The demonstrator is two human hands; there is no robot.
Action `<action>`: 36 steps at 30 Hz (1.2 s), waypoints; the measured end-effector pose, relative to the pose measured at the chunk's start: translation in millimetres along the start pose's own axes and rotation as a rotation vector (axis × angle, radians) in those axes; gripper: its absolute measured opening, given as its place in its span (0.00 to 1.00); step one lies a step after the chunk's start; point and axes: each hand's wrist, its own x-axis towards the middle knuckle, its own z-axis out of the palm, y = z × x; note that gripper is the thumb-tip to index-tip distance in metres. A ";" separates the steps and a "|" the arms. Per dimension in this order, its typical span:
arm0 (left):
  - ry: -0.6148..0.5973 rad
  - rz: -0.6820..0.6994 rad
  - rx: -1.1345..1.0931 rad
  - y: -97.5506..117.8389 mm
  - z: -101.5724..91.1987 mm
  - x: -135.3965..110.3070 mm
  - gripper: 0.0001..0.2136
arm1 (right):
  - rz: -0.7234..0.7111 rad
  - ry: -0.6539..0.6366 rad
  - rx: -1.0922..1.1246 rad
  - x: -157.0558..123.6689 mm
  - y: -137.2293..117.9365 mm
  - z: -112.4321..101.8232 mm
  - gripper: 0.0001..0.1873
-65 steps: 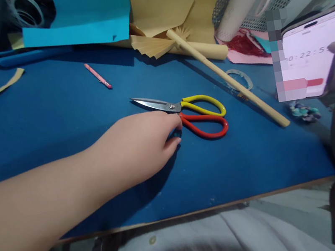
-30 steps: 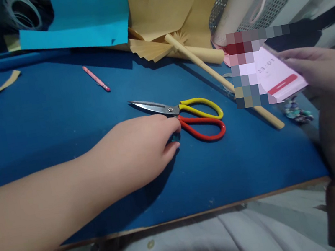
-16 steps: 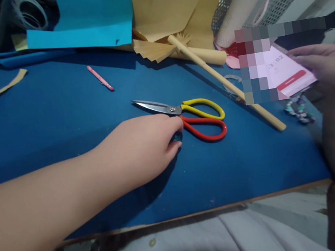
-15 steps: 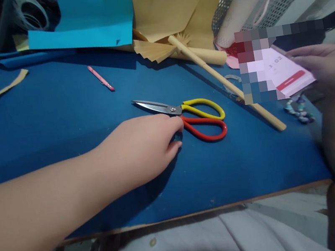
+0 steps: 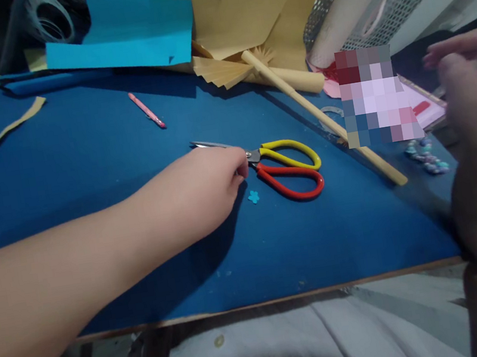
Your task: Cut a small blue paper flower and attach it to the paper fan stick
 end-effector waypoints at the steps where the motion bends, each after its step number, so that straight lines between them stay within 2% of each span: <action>1: 0.002 0.013 -0.011 -0.8 0.2 0.3 0.08 | -0.146 -0.053 0.124 -7.6 -21.0 -7.1 0.16; 4: -0.046 0.075 -0.069 -1.2 3.0 1.4 0.07 | -0.430 -0.424 0.340 -34.0 -82.3 -16.4 0.11; 5: -0.062 0.089 -0.084 -0.8 4.4 2.1 0.07 | -0.501 -0.510 0.369 -42.2 -98.3 -14.7 0.13; 6: -0.066 0.098 -0.090 -0.4 5.8 2.8 0.08 | -0.510 -0.578 0.396 -49.2 -110.9 -10.8 0.16; 9: -0.047 0.105 -0.067 0.9 9.2 4.6 0.10 | -0.501 -0.649 0.299 -60.3 -128.8 7.6 0.18; 12: -0.056 0.106 -0.044 2.3 9.7 4.3 0.10 | -0.470 -0.713 0.205 -57.4 -126.4 25.6 0.19; 17: -0.082 0.091 -0.070 6.0 8.3 1.1 0.07 | -0.455 -0.748 0.318 -48.0 -117.1 42.0 0.15; 23: -0.059 0.133 -0.087 6.8 10.3 -1.7 0.06 | -0.457 -0.739 0.388 -41.4 -130.6 46.4 0.15; 26: -0.036 0.137 -0.086 7.1 11.1 -3.0 0.07 | -0.366 -0.650 0.395 -19.6 -127.4 48.7 0.14; 28: -0.030 0.135 -0.090 7.4 11.3 -3.4 0.07 | -0.253 -0.490 0.266 -0.1 -116.9 57.0 0.16; 29: -0.030 0.134 -0.088 7.5 11.4 -3.4 0.07 | -0.205 -0.470 0.169 9.2 -110.3 63.7 0.19; 31: -0.035 0.138 -0.082 7.2 11.2 -3.2 0.07 | -0.085 -0.481 0.074 24.6 -97.6 79.7 0.24; 34: -0.043 0.125 -0.103 6.7 9.5 -2.2 0.08 | 0.120 -0.618 0.126 36.9 -86.4 97.8 0.12; 36: -0.051 0.108 -0.149 7.0 7.3 -1.9 0.08 | 0.244 -0.661 0.200 38.4 -85.9 97.6 0.06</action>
